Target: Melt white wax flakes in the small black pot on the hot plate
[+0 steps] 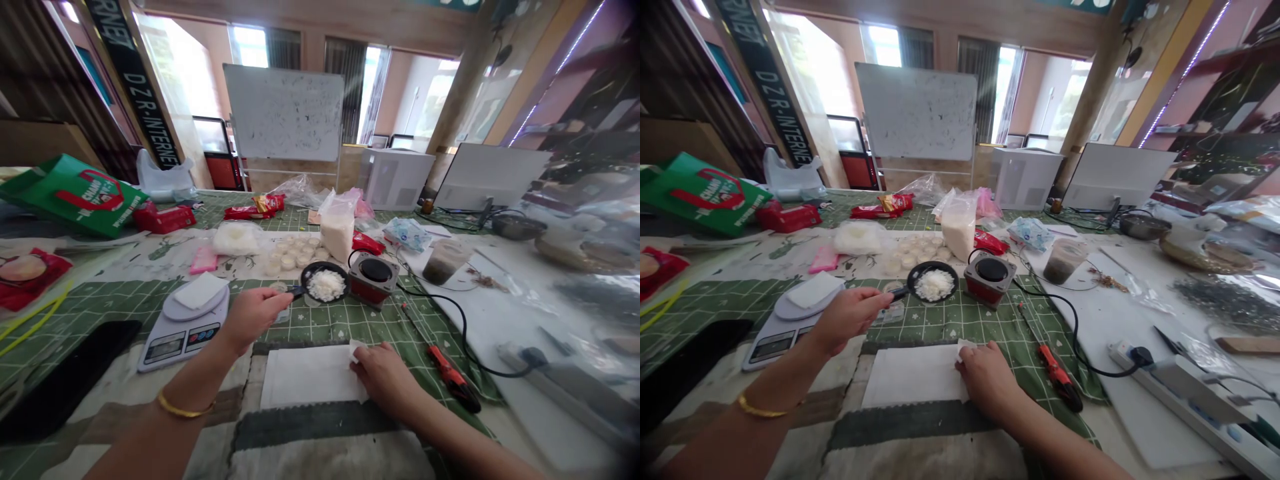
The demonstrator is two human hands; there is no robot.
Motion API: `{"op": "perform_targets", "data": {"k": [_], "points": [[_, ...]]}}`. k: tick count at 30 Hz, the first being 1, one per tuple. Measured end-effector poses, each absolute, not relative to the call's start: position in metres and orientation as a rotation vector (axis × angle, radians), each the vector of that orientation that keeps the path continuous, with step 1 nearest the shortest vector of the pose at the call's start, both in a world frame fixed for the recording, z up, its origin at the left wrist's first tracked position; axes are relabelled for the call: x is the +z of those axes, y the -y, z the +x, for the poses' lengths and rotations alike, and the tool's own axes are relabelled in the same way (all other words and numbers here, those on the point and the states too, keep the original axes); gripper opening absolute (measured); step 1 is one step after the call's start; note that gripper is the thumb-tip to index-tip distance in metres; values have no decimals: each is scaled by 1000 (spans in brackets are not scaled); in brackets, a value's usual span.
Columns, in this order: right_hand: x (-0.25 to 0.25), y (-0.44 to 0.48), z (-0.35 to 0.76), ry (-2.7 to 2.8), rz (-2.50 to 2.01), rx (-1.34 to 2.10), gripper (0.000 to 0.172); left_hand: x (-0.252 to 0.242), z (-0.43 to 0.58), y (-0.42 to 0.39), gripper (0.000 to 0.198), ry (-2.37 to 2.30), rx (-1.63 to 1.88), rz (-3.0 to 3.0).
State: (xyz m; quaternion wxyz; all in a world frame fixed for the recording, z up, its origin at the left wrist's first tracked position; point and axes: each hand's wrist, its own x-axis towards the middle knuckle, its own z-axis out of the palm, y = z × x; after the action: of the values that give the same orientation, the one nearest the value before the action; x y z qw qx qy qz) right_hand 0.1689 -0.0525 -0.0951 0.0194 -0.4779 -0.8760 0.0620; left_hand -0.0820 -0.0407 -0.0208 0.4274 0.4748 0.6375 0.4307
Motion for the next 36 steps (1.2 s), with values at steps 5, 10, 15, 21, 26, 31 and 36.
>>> {"op": "perform_targets", "data": {"k": [5,10,15,21,26,31,36], "points": [[-91,63,167,2718,-1335,232,27,-21,-10,-7,30,-1380,1152,1222],[-92,64,173,2567,-1308,348,29,-36,38,-48,30,-1334,1111,1204],[-95,57,181,2400,-1271,446,32,-47,45,-67,31,-1348,1060,1178],[-94,41,196,2116,-1260,488,25,-47,27,-75,55,-1309,900,1149],[-94,9,219,1502,-1308,805,35,-44,5,-80,88,-1217,954,845],[-94,-27,227,1016,-1260,1121,63,-61,8,-83,87,-935,1066,668],[-99,-49,221,941,-1230,1174,66,-69,23,-84,86,-907,1084,639]]}}
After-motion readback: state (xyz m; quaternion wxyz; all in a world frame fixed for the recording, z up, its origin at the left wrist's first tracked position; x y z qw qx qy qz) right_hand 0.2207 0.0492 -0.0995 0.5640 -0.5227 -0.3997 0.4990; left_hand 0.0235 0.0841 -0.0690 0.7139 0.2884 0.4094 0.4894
